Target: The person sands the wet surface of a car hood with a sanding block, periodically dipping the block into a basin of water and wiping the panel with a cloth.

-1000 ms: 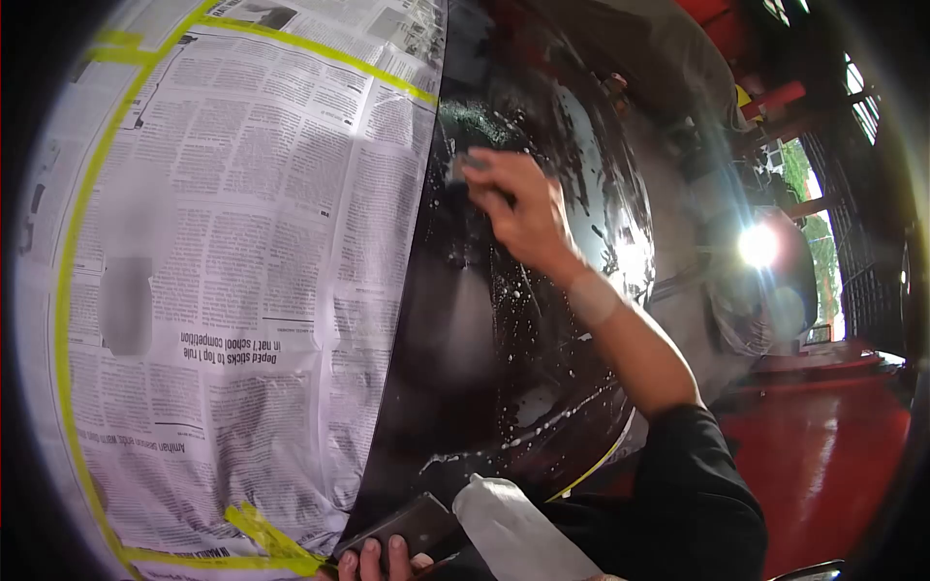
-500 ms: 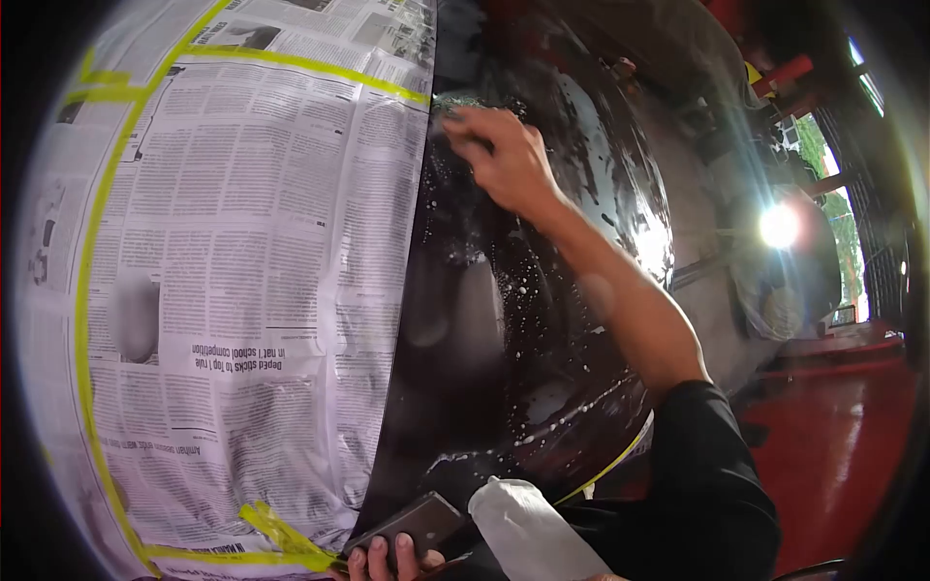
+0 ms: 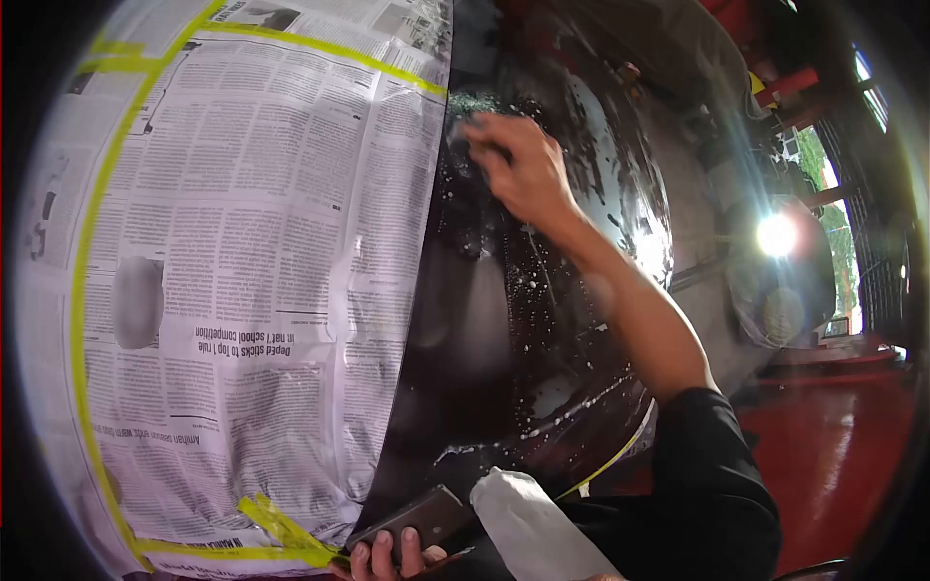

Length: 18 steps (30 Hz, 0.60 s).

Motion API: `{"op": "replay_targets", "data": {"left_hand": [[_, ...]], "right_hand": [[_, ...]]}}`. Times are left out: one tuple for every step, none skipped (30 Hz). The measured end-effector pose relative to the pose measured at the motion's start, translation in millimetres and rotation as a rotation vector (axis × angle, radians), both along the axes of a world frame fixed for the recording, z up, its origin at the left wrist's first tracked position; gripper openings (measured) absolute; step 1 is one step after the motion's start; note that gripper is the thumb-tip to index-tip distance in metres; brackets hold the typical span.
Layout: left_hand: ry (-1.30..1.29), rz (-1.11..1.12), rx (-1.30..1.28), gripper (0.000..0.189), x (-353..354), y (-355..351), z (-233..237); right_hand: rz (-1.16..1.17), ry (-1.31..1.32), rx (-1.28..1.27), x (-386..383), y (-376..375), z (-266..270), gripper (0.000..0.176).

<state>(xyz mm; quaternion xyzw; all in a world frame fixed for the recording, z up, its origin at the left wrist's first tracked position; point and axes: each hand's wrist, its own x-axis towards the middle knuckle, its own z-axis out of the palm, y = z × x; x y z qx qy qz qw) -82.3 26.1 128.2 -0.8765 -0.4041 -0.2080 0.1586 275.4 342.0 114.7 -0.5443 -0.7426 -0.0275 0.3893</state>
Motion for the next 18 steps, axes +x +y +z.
{"op": "replay_targets", "data": {"left_hand": [[-0.004,-0.021,-0.077,0.034,-0.8,-3.1,2.1],[-0.009,-0.038,-0.157,0.033,-0.9,-6.1,2.2],[-0.009,-0.034,-0.160,0.033,-2.8,-6.6,-3.0],[0.026,-0.076,-0.029,0.031,-6.2,-4.2,-13.3],[0.059,-0.120,0.103,0.029,-11.0,0.1,-22.0],[0.054,-0.121,0.097,0.029,-16.7,-0.3,-26.3],[0.081,-0.171,0.012,0.027,-20.7,-6.5,-27.3],[0.099,-0.198,-0.021,0.027,-23.6,-13.6,-25.8],[0.116,-0.224,-0.054,0.026,-22.5,-13.5,-18.2],[0.083,-0.148,-0.190,0.025,-9.3,-3.9,11.4],[0.049,-0.073,-0.333,0.024,-1.9,0.0,27.7],[0.048,-0.072,-0.334,0.024,-2.0,-1.6,23.5],[0.037,-0.081,-0.266,0.024,-4.2,-3.9,14.4],[0.022,-0.089,-0.197,0.024,-5.3,-5.9,3.6],[0.020,-0.091,-0.201,0.024,-5.0,-11.6,-9.9],[-0.044,0.008,-0.165,0.025,-2.5,-18.5,-21.6],[-0.104,0.113,-0.124,0.025,-2.4,-28.1,-29.2],[-0.104,0.116,-0.114,0.025,-1.7,-22.8,-24.4]], "right_hand": [[-0.034,-0.029,-0.027,-2.5,10.6,3.8,0.017],[-0.040,0.058,-0.089,-5.3,14.3,5.5,0.019],[-0.036,0.059,-0.092,-6.3,6.2,1.3,0.019],[-0.043,0.028,-0.051,-6.0,-11.5,-4.2,0.019],[-0.052,-0.006,-0.009,-6.2,-28.3,-5.9,0.019],[-0.040,-0.043,-0.066,-6.6,-45.4,-3.0,0.023],[-0.034,-0.049,-0.081,-7.3,-42.3,-4.0,0.023],[-0.063,-0.031,-0.074,-8.2,-32.1,-4.5,0.024],[-0.095,-0.015,-0.052,-7.5,-17.1,-2.2,0.025],[-0.116,-0.066,-0.048,-7.7,2.8,3.2,0.025],[-0.116,-0.070,-0.050,-7.8,3.4,3.4,0.025],[-0.144,-0.053,-0.052,-9.1,4.6,2.3,0.024],[-0.175,-0.034,-0.052,-11.1,5.5,1.0,0.023],[-0.152,-0.011,-0.031,-11.3,-11.3,-4.5,0.023],[-0.154,-0.014,-0.035,-10.6,-19.4,-6.0,0.023],[-0.129,-0.009,-0.046,-9.5,-27.5,-7.5,0.023],[-0.100,-0.001,-0.054,-9.8,-31.6,-7.8,0.023],[-0.119,-0.032,-0.075,-9.3,-20.3,-2.0,0.023]]}}
